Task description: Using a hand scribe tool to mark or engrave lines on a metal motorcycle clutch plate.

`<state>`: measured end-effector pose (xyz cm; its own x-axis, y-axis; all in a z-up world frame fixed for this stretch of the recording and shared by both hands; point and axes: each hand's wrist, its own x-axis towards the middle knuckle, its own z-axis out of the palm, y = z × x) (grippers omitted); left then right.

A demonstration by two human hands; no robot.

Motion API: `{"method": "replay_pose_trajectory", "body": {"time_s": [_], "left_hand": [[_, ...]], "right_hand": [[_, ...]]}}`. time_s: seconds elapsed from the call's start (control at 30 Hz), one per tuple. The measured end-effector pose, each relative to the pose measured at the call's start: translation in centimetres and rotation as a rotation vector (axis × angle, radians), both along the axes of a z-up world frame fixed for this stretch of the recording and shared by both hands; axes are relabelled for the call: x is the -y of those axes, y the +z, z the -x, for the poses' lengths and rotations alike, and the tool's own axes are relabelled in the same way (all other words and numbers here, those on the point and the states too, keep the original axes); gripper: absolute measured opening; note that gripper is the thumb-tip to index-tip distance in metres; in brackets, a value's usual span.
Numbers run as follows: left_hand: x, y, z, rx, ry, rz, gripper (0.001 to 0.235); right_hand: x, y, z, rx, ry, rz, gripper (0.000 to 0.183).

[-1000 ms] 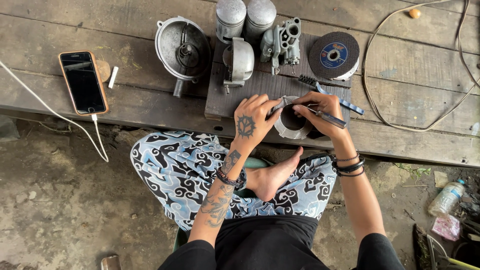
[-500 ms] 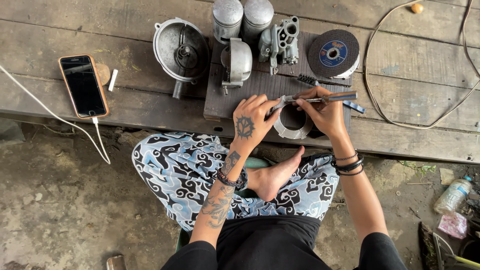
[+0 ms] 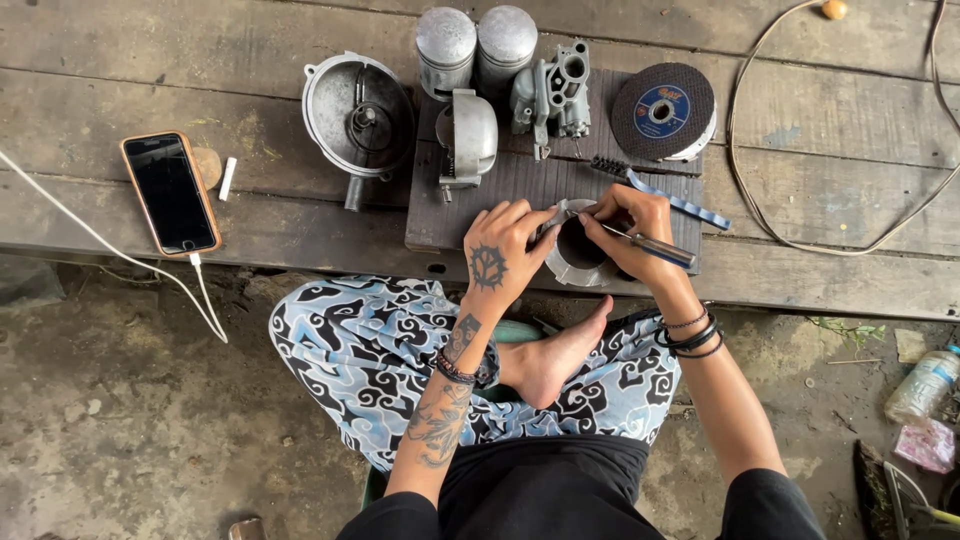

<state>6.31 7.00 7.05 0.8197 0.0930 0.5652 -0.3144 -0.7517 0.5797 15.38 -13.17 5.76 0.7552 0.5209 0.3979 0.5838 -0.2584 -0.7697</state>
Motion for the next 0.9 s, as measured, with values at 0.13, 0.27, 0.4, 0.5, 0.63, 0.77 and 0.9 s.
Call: {"method": "replay_pose_trajectory", "body": {"time_s": [0.13, 0.27, 0.4, 0.5, 0.63, 0.77, 0.9], "left_hand": [[0.2, 0.0, -0.1, 0.001, 0.016, -0.012, 0.013], [0.1, 0.2, -0.1, 0.009, 0.019, -0.008, 0.013], [0.4, -0.1, -0.2, 0.002, 0.031, -0.024, 0.013], [0.2, -0.1, -0.3, 0.028, 0.032, -0.044, 0.012], [0.0, 0.0, 0.5, 0.109, -0.002, -0.042, 0.009], [2.8, -7.2, 2.3, 0.250, -0.027, 0.454, 0.024], [6.3, -7.7, 5.6, -0.135, 0.067, 0.959, 0.037]], "right_hand": [[-0.2, -0.3, -0.1, 0.017, -0.028, 0.006, 0.026], [0.1, -0.3, 0.5, -0.007, -0.038, 0.021, 0.025], [-0.3, -0.6, -0.2, -0.048, -0.050, 0.020, 0.023], [-0.2, -1.2, -0.5, -0.060, -0.049, -0.005, 0.023], [0.3, -1.8, -1.2, -0.267, 0.004, -0.123, 0.019], [0.4, -2.0, -1.6, -0.361, 0.028, -0.201, 0.019], [0.0, -1.4, -1.4, -0.372, 0.015, -0.212, 0.018]]}}
